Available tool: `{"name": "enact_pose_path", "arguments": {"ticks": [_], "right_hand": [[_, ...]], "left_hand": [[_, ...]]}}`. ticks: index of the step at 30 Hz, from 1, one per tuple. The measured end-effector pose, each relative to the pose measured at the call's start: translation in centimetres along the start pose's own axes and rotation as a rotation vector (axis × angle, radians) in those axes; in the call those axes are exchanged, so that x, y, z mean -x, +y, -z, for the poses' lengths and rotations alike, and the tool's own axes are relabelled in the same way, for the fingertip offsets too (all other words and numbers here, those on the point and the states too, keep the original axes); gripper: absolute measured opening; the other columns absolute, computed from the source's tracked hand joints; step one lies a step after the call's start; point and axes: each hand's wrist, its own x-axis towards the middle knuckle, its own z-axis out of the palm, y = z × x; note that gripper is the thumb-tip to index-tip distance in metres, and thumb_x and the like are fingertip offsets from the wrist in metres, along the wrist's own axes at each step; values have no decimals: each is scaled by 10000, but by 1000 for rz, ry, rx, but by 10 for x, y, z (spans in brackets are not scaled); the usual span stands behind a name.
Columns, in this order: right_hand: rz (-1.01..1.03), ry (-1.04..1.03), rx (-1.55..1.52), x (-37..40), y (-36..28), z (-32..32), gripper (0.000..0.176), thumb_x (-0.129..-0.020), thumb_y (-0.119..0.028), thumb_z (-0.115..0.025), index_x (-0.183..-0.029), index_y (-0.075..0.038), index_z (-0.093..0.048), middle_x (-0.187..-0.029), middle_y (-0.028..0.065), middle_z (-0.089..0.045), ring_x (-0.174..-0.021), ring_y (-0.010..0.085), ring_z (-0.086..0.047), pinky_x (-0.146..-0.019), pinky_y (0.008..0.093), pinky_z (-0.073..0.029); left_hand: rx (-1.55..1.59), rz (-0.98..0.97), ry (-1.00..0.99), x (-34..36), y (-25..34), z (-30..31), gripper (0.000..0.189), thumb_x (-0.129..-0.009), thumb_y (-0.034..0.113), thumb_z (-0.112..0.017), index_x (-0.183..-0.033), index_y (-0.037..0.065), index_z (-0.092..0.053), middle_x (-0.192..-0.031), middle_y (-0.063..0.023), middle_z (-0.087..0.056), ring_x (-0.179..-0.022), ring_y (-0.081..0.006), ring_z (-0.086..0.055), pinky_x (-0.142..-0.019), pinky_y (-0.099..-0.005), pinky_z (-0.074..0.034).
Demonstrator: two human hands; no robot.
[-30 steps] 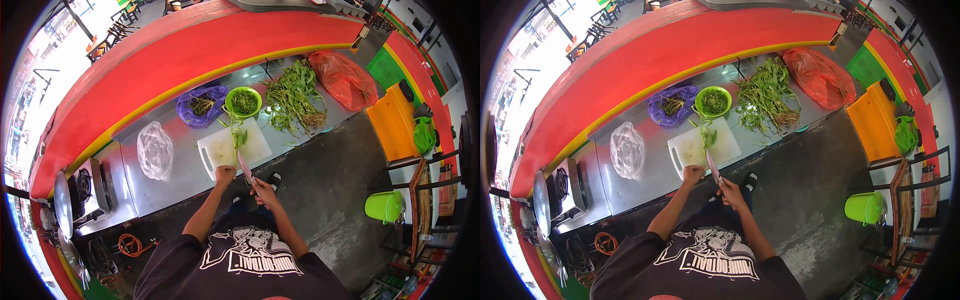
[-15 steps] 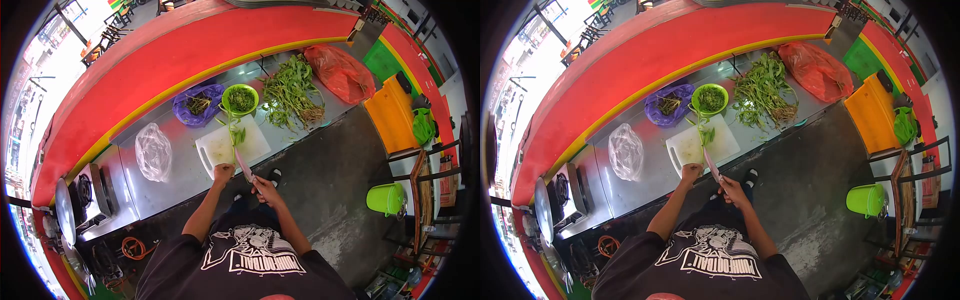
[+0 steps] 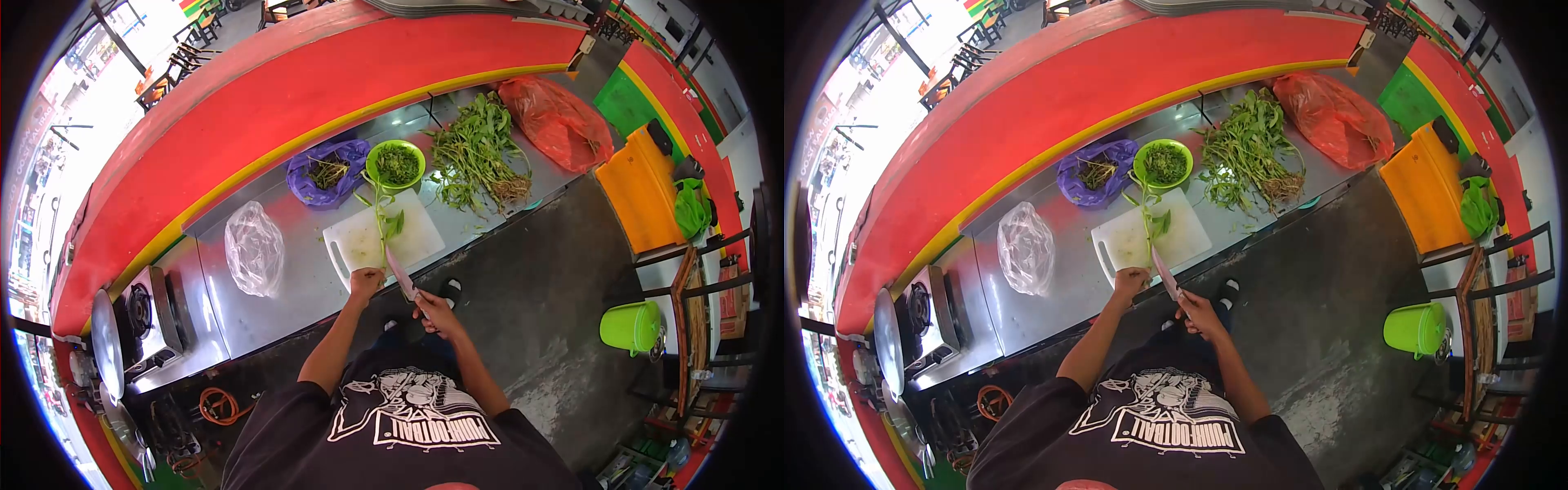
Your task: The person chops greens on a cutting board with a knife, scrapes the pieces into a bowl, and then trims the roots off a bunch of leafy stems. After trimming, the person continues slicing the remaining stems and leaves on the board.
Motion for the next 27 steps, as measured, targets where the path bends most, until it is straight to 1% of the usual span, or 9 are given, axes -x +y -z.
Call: {"name": "enact_pose_path", "arguments": {"ticks": [6,8,9,14,16,19,20,24,27], "right_hand": [[39,7,50,-1,3,0,453,-1031,-296,-541,-1458,-161,-471,-790,17,-548,-474,27,-331,-399,200,-264],[47,74,151,-1,1,1,456,-1026,-298,-549,-1454,-158,-484,-781,18,-554,-476,28,-343,-399,202,-272],[52,86,186,-1,-2,2,484,-1015,-303,-566,-1466,-152,-478,-760,23,-572,-477,37,-363,-399,209,-285],[102,106,270,-3,1,2,540,-1002,-298,-589,-1496,-140,-438,-740,32,-603,-480,56,-396,-397,225,-307],[96,151,297,-2,1,-2,542,-999,-294,-595,-1495,-141,-439,-742,31,-604,-489,57,-405,-399,224,-316],[118,151,307,-2,1,-2,491,-1001,-298,-582,-1458,-140,-491,-733,15,-597,-482,54,-414,-397,226,-318],[105,141,297,-3,0,-1,492,-1002,-297,-580,-1460,-140,-490,-739,16,-598,-481,54,-412,-397,225,-315],[99,91,163,-2,0,-6,461,-1001,-293,-594,-1428,-146,-505,-777,17,-576,-477,45,-379,-391,217,-293],[89,112,137,0,1,-12,400,-1001,-279,-593,-1371,-137,-540,-781,14,-566,-471,37,-364,-390,209,-284]], "left_hand": [[-12,4,3,-3,-4,0,142,-817,44,-706,-908,-58,-745,-862,-108,-719,-664,-125,-624,-560,-260,-500],[120,-3,13,1,-4,0,216,-863,168,-747,-833,-45,-742,-768,-74,-715,-642,-102,-621,-575,-260,-489],[124,-12,11,1,-4,0,216,-863,168,-747,-833,-45,-742,-768,-74,-715,-642,-102,-621,-575,-260,-489],[269,2,-54,13,-8,16,287,-906,317,-738,-924,31,-745,-658,33,-568,-565,-59,-454,-507,-245,-343],[183,38,22,18,-1,21,291,-901,318,-745,-917,28,-743,-712,19,-623,-604,-58,-509,-532,-234,-375],[145,-97,196,20,-4,23,261,-868,243,-781,-911,-10,-732,-775,-41,-702,-660,-93,-612,-601,-245,-478],[150,-105,191,15,-14,22,261,-868,243,-781,-911,-10,-732,-775,-41,-702,-660,-93,-612,-601,-245,-478],[40,-260,486,31,-16,14,241,-833,190,-794,-859,-39,-722,-718,-81,-709,-658,-128,-660,-643,-285,-537],[-52,-318,517,41,-23,9,227,-830,176,-791,-846,-37,-714,-721,-99,-713,-656,-140,-673,-645,-292,-543]]}}
